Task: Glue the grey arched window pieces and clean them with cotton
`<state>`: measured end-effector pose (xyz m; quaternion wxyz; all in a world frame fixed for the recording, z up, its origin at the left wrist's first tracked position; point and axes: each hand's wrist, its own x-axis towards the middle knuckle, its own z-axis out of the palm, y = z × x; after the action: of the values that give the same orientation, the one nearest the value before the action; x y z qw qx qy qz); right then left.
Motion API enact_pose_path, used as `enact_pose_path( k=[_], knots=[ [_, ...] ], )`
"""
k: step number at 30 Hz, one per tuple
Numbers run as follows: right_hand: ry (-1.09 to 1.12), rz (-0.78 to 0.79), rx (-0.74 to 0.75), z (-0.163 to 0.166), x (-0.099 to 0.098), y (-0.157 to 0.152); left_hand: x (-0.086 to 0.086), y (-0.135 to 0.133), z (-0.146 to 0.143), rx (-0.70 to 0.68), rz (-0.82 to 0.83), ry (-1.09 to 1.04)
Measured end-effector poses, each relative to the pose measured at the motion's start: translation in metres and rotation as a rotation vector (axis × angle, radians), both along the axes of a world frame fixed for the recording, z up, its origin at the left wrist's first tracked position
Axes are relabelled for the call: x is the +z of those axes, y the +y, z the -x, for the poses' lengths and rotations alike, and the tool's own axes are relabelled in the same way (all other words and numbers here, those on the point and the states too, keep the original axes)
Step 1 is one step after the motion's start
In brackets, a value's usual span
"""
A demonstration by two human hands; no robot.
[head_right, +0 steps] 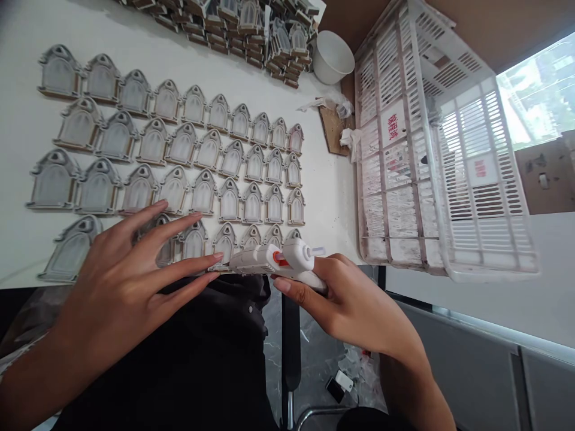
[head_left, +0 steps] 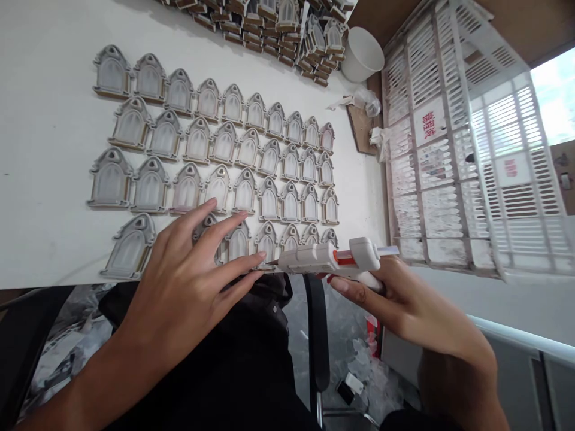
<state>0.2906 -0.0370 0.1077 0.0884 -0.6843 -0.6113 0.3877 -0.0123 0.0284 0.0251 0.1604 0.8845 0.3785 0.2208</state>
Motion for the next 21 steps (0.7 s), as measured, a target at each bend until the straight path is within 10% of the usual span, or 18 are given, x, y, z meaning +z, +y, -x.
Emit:
enact_pose_path(
  k=[12,21],
  knots=[
    [-0.188,-0.189,0.297,0.041,0.046,-0.001,0.000,0.001,-0.001,0.004,0.025,0.006],
    [0.096,-0.090,-0.012,0.013,0.017,-0.023,0.004,0.000,-0.001,0.002,0.025,0.026]
  ],
)
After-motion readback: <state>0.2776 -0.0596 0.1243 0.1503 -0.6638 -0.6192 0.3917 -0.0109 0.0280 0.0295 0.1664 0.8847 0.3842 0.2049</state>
